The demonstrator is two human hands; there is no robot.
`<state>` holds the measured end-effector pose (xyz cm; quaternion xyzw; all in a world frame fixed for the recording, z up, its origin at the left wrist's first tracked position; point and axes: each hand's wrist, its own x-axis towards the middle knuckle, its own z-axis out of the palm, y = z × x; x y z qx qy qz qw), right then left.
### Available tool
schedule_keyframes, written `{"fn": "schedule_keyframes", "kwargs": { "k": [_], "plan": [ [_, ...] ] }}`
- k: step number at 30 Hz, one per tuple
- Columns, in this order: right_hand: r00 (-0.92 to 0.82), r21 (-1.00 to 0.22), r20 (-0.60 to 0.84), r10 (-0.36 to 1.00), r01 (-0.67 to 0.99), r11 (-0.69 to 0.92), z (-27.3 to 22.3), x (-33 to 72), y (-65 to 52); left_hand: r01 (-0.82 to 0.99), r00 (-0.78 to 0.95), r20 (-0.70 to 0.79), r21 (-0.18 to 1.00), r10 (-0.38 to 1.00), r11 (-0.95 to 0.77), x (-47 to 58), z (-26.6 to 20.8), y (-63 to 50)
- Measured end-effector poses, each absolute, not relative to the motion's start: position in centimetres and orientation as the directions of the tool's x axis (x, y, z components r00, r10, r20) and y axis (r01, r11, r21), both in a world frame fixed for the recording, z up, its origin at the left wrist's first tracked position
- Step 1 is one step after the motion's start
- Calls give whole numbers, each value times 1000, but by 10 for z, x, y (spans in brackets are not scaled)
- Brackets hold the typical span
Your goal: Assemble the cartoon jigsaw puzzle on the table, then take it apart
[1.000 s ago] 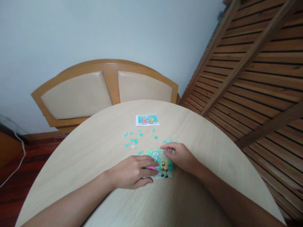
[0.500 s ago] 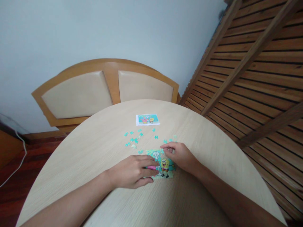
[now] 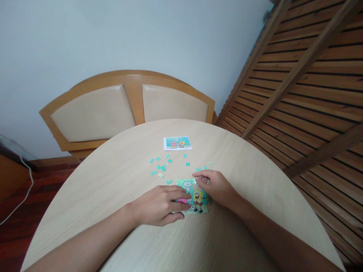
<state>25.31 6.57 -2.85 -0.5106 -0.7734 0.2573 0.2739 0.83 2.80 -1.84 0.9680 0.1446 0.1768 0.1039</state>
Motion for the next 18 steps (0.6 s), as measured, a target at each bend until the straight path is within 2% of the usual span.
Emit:
{"fn": "schedule_keyframes", "kwargs": {
  "k": [6,18],
  "plan": [
    [-348,-682,164,923,636,361,-28,254,66,242,897,312,251,314,-937,8,-18,28],
    [-438,-590,126,890,688,422,-19,263,67,237,896,316,256,313,-937,8,-19,28]
  ]
}}
